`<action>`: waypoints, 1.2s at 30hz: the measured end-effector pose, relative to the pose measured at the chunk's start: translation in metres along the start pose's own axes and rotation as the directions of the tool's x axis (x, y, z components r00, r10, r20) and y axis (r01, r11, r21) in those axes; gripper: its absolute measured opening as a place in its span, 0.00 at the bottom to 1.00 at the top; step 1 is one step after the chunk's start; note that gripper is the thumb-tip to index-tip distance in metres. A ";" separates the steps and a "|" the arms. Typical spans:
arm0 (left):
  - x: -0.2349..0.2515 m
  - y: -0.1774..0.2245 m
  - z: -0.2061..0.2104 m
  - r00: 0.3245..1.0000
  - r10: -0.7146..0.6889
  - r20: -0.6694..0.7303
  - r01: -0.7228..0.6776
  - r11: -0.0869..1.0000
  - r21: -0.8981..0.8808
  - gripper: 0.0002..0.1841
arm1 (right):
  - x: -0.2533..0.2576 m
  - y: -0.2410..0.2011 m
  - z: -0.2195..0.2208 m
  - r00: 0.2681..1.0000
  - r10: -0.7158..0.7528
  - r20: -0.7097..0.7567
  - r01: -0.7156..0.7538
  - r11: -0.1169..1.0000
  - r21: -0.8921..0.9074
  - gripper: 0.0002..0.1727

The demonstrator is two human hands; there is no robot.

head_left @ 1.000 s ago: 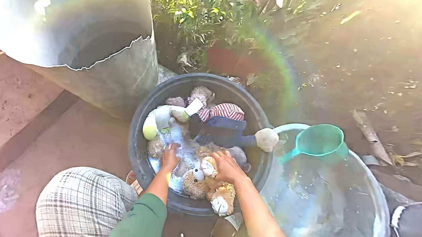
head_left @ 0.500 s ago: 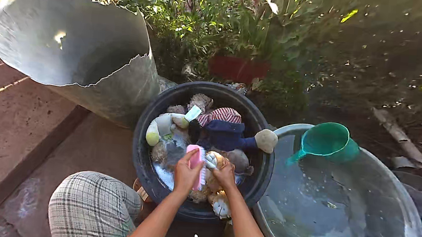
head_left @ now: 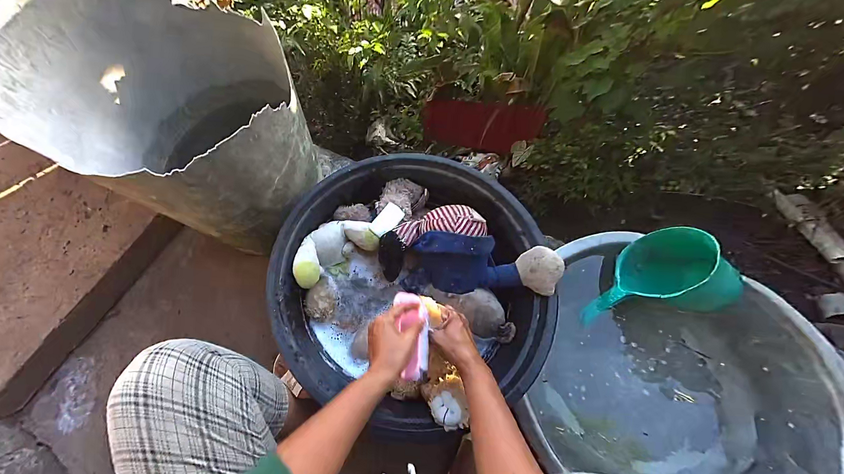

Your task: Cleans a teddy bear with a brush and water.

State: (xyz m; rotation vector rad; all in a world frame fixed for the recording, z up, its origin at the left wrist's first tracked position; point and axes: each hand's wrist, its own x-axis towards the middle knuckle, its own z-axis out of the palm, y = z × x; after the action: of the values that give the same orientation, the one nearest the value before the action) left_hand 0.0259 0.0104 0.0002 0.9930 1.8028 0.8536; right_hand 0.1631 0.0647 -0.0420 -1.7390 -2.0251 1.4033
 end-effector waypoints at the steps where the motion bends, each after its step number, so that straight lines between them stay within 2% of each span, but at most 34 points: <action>1: 0.024 0.000 0.001 0.997 -0.063 -0.039 0.061 0.997 -0.049 0.17 | -0.002 -0.004 0.001 1.000 -0.005 0.024 0.006 0.999 -0.039 0.27; 3: 0.064 -0.005 0.006 0.982 -0.152 -0.115 0.135 0.980 -0.146 0.16 | -0.006 -0.007 0.002 0.999 -0.009 0.037 0.012 0.997 -0.070 0.28; 4: 0.067 -0.005 0.009 0.984 -0.136 -0.118 0.119 0.983 -0.143 0.16 | -0.007 -0.005 0.001 1.000 -0.009 0.012 0.009 0.999 -0.052 0.28; 7: 0.007 0.002 0.010 0.999 0.048 0.008 -0.048 0.998 -0.028 0.18 | -0.003 0.005 -0.006 0.997 0.016 -0.079 -0.010 0.997 0.073 0.22; 9: -0.020 -0.001 0.005 0.996 0.070 0.059 -0.070 0.997 -0.013 0.18 | 0.003 0.009 -0.006 0.998 -0.003 -0.066 0.008 0.997 0.074 0.22; 10: -0.014 -0.003 0.003 0.998 0.037 0.057 -0.036 0.999 -0.020 0.17 | 0.005 0.010 -0.003 0.999 -0.019 -0.033 0.020 0.999 0.035 0.23; 12: 0.031 -0.014 0.003 0.996 -0.087 0.001 0.086 0.988 -0.131 0.16 | 0.002 0.007 -0.001 0.998 -0.042 0.049 0.043 0.999 -0.025 0.27; 14: 0.080 -0.030 -0.003 0.975 -0.220 -0.024 0.209 0.952 -0.225 0.16 | -0.003 0.005 0.001 0.995 -0.080 0.065 0.079 0.997 0.008 0.28; 15: 0.095 -0.036 -0.008 0.970 -0.244 -0.021 0.237 0.956 -0.173 0.16 | -0.007 0.006 0.000 0.996 -0.079 0.036 0.076 0.994 0.083 0.29; 17: 0.099 -0.040 -0.020 0.971 -0.240 0.014 0.236 0.962 0.138 0.18 | -0.010 0.008 -0.002 0.998 -0.050 -0.033 0.057 0.951 0.305 0.34; 19: 0.089 -0.051 -0.025 0.963 -0.268 0.018 0.233 0.868 0.438 0.20 | -0.011 0.009 -0.004 1.000 -0.014 -0.004 0.014 0.831 0.556 0.39; 21: 0.082 -0.077 -0.022 0.949 -0.316 0.007 0.260 0.791 0.554 0.24 | -0.012 0.010 -0.004 0.999 -0.007 0.034 -0.018 0.738 0.675 0.32; 22: 0.084 -0.093 -0.020 0.944 -0.331 0.012 0.267 0.783 0.562 0.26 | -0.010 0.009 -0.003 0.999 0.007 0.033 -0.028 0.726 0.687 0.26; 23: 0.089 -0.108 -0.020 0.944 -0.330 0.022 0.266 0.796 0.544 0.27 | -0.008 0.005 -0.004 0.999 0.045 0.011 -0.041 0.744 0.667 0.24; 25: 0.097 -0.127 -0.021 0.948 -0.310 0.071 0.232 0.826 0.513 0.28 | -0.003 -0.003 0.003 0.977 0.183 -0.110 -0.094 0.831 0.549 0.27; 28: 0.103 -0.126 -0.031 0.957 -0.275 0.086 0.214 0.878 0.429 0.28 | 0.007 0.000 0.019 0.943 0.234 -0.237 -0.129 0.914 0.385 0.30; 30: 0.086 -0.099 -0.031 0.970 -0.241 -0.013 0.234 0.923 0.305 0.26 | 0.010 -0.001 0.022 0.928 0.266 -0.261 -0.160 0.917 0.365 0.30; 33: 0.022 -0.041 -0.018 0.995 -0.071 -0.073 0.072 0.997 0.007 0.24 | 0.013 -0.003 0.024 0.907 0.324 -0.268 -0.180 0.875 0.449 0.29; 36: -0.021 0.004 0.003 0.998 0.062 -0.022 -0.063 0.997 -0.032 0.23 | 0.011 -0.005 0.024 0.935 0.269 -0.230 -0.110 0.839 0.534 0.26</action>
State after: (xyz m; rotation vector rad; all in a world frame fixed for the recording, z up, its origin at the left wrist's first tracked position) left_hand 0.0360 -0.0060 0.0100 1.0275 1.7777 0.9326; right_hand 0.1412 0.0607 -0.0568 -1.7948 -1.1996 1.4539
